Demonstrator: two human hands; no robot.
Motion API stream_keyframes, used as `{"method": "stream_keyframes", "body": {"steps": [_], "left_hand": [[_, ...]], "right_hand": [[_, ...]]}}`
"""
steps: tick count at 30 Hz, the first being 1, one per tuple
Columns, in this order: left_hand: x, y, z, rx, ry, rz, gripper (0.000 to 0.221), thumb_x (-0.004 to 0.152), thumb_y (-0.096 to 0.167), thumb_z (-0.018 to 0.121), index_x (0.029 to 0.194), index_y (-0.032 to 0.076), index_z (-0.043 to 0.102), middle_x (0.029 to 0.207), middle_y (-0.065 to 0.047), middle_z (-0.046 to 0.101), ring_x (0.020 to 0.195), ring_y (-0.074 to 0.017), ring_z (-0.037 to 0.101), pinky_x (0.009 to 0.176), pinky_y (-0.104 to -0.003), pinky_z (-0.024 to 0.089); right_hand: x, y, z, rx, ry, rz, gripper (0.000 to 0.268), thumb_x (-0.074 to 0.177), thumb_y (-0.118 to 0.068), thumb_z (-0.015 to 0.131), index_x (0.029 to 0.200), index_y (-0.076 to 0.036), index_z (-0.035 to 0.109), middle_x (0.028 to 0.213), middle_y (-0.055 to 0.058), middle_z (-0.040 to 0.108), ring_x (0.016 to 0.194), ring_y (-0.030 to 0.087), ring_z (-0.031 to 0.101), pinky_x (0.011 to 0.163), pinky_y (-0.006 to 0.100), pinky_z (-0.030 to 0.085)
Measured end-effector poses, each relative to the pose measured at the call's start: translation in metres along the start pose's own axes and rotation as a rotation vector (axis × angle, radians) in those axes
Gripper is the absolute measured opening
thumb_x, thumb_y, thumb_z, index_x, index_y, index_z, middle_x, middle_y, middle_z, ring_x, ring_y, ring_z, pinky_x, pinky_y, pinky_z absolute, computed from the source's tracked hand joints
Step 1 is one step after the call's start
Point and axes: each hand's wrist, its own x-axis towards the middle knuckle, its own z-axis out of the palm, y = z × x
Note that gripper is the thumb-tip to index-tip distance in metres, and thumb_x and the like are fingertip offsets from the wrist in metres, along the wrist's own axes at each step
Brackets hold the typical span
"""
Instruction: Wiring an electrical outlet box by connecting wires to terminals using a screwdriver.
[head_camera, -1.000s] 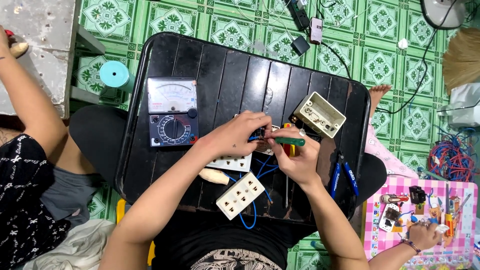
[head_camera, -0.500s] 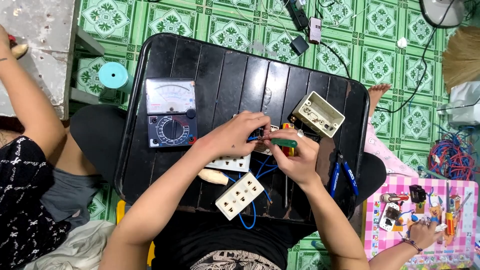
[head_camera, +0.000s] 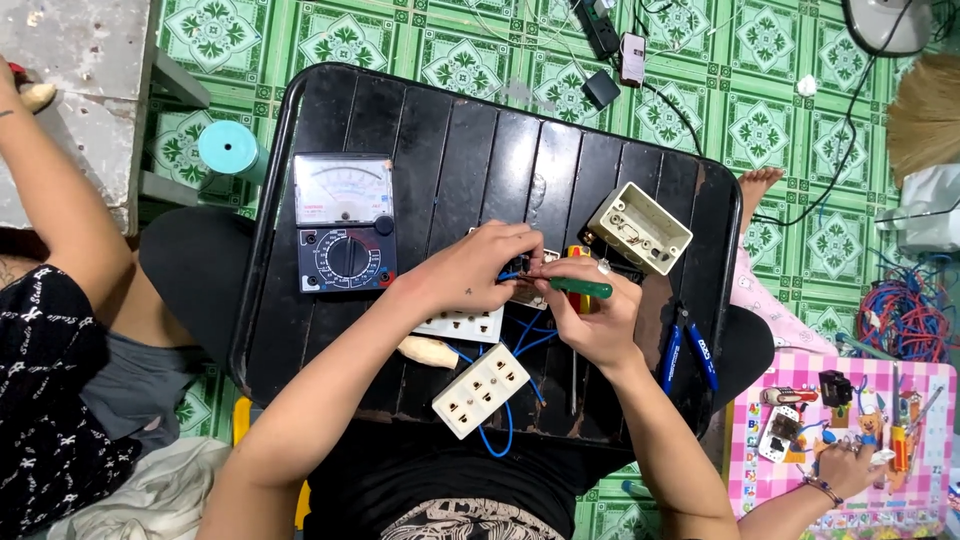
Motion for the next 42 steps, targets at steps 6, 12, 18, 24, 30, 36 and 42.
{"method": "stream_keyframes", "body": {"steps": [6,12,18,24,30,36,42], "left_hand": [[0.001,0.001,0.000,0.000,0.014,0.002,0.060,0.076,-0.009,0.066,0.136,-0.006,0.058,0.096,-0.020,0.068,0.085,-0.0412,0.066,0.102,-0.054,0.045],[0.000,0.001,0.000,-0.010,0.014,0.003,0.062,0.077,-0.009,0.066,0.138,-0.006,0.056,0.096,-0.021,0.068,0.085,-0.0421,0.065,0.101,-0.054,0.045],[0.000,-0.004,0.000,-0.003,0.015,0.010,0.062,0.077,-0.010,0.066,0.138,-0.006,0.055,0.096,-0.021,0.067,0.084,-0.0419,0.065,0.100,-0.055,0.045],[-0.001,0.001,0.001,0.009,0.018,0.010,0.062,0.074,-0.010,0.067,0.134,-0.005,0.058,0.093,-0.019,0.067,0.082,-0.0411,0.065,0.100,-0.054,0.046],[-0.002,0.004,-0.002,0.020,0.023,0.018,0.059,0.073,-0.009,0.069,0.131,-0.002,0.059,0.092,-0.017,0.066,0.082,-0.0401,0.065,0.099,-0.054,0.047],[0.000,0.002,-0.001,0.017,0.026,0.017,0.064,0.071,-0.010,0.064,0.135,-0.003,0.059,0.088,-0.015,0.064,0.079,-0.0387,0.064,0.100,-0.051,0.046],[-0.001,0.000,0.000,-0.010,0.041,0.023,0.052,0.079,-0.003,0.068,0.130,-0.001,0.061,0.088,-0.012,0.065,0.082,-0.0367,0.066,0.097,-0.049,0.047]], "right_hand": [[0.002,-0.001,-0.001,-0.041,-0.014,-0.018,0.008,0.088,0.007,0.078,0.095,0.003,0.076,0.087,0.017,0.078,0.077,0.033,0.077,0.074,0.040,0.060],[0.006,-0.005,0.000,-0.085,-0.018,-0.039,0.006,0.088,0.004,0.079,0.093,0.001,0.076,0.084,0.015,0.078,0.073,0.033,0.077,0.070,0.038,0.061],[0.004,-0.002,-0.002,-0.097,0.006,-0.033,0.005,0.089,0.001,0.080,0.093,0.000,0.077,0.083,0.014,0.079,0.073,0.032,0.077,0.069,0.037,0.060],[0.005,-0.007,0.000,-0.113,-0.007,-0.023,0.013,0.083,0.007,0.083,0.093,0.000,0.078,0.083,0.013,0.079,0.074,0.032,0.078,0.072,0.039,0.061],[0.002,-0.005,0.000,-0.160,0.015,-0.052,0.030,0.082,0.006,0.085,0.110,0.000,0.075,0.090,0.011,0.081,0.084,0.029,0.079,0.077,0.039,0.060],[-0.002,-0.005,0.001,-0.136,-0.007,-0.042,0.042,0.083,0.011,0.080,0.123,0.004,0.070,0.095,0.013,0.082,0.084,0.029,0.079,0.080,0.039,0.060],[0.002,0.001,-0.003,-0.018,0.017,0.020,0.028,0.086,0.014,0.071,0.112,0.004,0.074,0.086,0.016,0.079,0.070,0.027,0.074,0.069,0.042,0.059]]}}
